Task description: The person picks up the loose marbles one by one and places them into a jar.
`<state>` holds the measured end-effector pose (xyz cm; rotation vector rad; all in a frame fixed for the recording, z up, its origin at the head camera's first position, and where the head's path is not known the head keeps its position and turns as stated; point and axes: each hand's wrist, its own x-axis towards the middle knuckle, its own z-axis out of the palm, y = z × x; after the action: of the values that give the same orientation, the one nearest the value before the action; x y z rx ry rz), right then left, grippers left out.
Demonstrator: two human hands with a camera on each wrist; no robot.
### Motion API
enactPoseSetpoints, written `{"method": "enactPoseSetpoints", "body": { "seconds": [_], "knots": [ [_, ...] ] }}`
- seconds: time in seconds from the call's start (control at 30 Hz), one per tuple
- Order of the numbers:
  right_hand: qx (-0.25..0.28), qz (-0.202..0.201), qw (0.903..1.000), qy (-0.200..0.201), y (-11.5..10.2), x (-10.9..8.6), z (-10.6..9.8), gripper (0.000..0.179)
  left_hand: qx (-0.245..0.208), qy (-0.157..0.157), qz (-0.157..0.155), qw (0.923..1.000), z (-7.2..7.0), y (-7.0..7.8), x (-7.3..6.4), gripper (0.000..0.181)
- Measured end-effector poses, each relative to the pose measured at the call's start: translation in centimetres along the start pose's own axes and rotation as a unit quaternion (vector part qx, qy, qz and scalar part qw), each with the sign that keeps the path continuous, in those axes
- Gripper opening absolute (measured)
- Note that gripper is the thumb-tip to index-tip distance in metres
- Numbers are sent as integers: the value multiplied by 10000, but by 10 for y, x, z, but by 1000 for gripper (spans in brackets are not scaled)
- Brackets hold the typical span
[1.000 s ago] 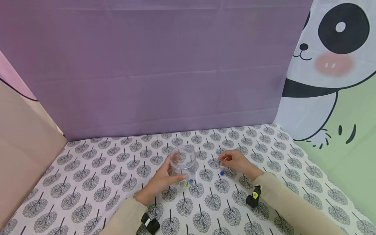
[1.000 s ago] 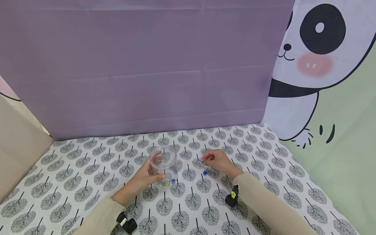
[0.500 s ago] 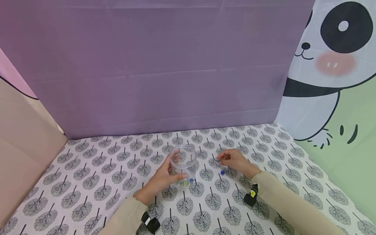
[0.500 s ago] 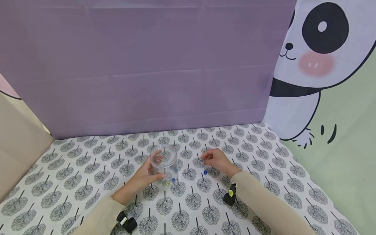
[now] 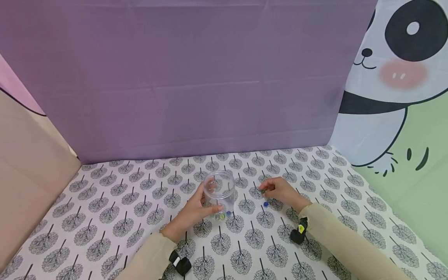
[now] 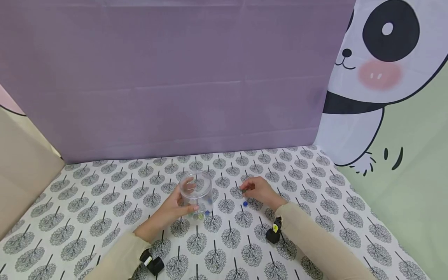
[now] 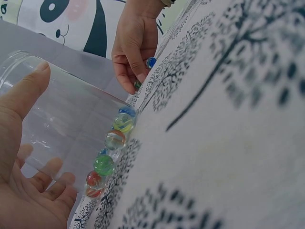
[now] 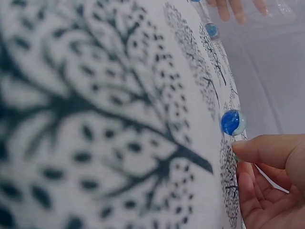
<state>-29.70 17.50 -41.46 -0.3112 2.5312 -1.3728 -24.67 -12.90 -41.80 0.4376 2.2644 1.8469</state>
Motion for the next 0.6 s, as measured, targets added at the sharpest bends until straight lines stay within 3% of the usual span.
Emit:
{"method": "enactPoseSetpoints", "body": {
  "seconds": [0.6],
  "knots": [
    [96,186,9998,51,2,2,-1,19,-15,42,31,10000,0,0,0,95]
  ]
}}
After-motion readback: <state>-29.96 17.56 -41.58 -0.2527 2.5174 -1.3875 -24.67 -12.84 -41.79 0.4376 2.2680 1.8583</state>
